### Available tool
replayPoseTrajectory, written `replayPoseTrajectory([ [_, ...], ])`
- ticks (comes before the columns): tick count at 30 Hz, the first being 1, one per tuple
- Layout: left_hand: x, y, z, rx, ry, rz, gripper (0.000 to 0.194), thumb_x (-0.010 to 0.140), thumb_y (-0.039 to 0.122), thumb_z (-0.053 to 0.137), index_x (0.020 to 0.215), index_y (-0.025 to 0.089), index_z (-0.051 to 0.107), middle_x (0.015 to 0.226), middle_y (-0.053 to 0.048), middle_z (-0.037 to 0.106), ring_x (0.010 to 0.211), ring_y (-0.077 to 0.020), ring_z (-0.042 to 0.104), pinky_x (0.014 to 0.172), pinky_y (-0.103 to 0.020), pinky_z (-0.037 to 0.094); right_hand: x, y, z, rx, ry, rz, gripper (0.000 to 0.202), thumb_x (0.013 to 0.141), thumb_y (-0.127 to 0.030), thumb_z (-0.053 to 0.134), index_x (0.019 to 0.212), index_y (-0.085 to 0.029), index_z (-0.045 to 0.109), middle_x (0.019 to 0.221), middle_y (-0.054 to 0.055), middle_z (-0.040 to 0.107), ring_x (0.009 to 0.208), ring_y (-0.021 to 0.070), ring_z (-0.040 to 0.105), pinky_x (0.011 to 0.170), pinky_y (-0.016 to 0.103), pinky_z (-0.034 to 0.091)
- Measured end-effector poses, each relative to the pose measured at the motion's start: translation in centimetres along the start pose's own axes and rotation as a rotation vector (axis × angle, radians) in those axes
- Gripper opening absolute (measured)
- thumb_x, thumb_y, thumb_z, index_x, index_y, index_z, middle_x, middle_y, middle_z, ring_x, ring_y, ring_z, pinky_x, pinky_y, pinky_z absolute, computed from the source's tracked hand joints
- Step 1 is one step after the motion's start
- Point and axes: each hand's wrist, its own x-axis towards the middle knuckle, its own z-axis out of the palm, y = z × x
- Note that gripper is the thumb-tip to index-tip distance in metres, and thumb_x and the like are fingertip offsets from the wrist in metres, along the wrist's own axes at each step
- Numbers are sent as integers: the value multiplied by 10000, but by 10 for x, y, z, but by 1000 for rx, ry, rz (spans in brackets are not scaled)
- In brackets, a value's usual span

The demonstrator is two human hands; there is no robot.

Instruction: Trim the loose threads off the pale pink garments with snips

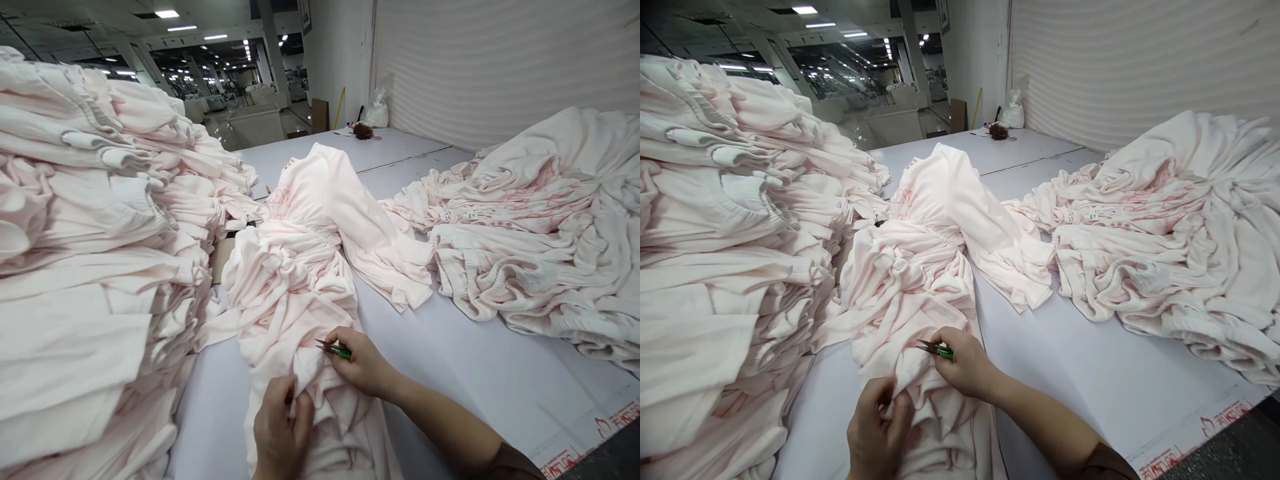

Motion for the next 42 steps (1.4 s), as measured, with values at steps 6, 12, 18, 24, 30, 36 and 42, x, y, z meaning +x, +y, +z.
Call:
replayPoseTrajectory([
  [6, 0, -4, -2, 147, -27, 212, 128, 853, 66, 572, 895, 184, 547, 790, -5, 530, 675, -108, 542, 604, -195, 456, -15, -12, -10, -144, -89, -72, 211, 776, -173, 643, 982, -205, 680, 962, 42, 656, 822, 165, 632, 704, 245, 467],
  [12, 6, 1, -2, 137, 26, 329, 113, 845, 64, 595, 868, 167, 554, 881, -40, 513, 776, -133, 543, 687, -224, 484, -26, -16, -12, -301, -133, -116, 223, 853, -306, 662, 1035, -189, 716, 883, 53, 697, 776, 182, 659, 682, 257, 470],
  [18, 5, -1, -1, 98, -5, 357, 181, 808, -17, 593, 834, 153, 536, 860, -45, 531, 782, -131, 541, 688, -225, 483, -21, -14, -9, -276, -157, -48, 185, 850, -276, 680, 1009, -202, 740, 888, 31, 711, 797, 165, 666, 680, 234, 456],
  [24, 1, -4, -1, 87, -23, 344, 214, 782, -41, 613, 819, 151, 527, 843, -41, 525, 777, -129, 536, 679, -228, 488, -20, -13, -12, -253, -162, -3, 165, 841, -257, 691, 988, -211, 751, 885, 19, 714, 811, 153, 664, 686, 220, 456],
  [30, 1, -3, -1, 92, -19, 326, 200, 798, 3, 617, 817, 182, 529, 834, -29, 540, 753, -128, 552, 646, -228, 502, -16, -13, -10, -243, -185, -39, 197, 837, -276, 699, 1021, -221, 744, 897, 23, 714, 814, 156, 667, 700, 223, 464],
  [36, 0, -5, -3, 97, -11, 321, 215, 789, 5, 619, 810, 198, 525, 818, -23, 544, 746, -130, 560, 648, -231, 510, -16, -11, -10, -201, -163, -46, 163, 843, -296, 687, 989, -236, 727, 891, 20, 700, 804, 158, 661, 692, 228, 464],
  [42, -4, -2, 0, -10, 3, 58, 93, 848, 143, 601, 904, 217, 605, 943, -60, 646, 808, -167, 629, 667, -272, 525, -8, -4, 0, -305, -96, -85, 175, 779, -144, 628, 945, -201, 630, 871, 18, 648, 785, 165, 614, 665, 246, 432],
])
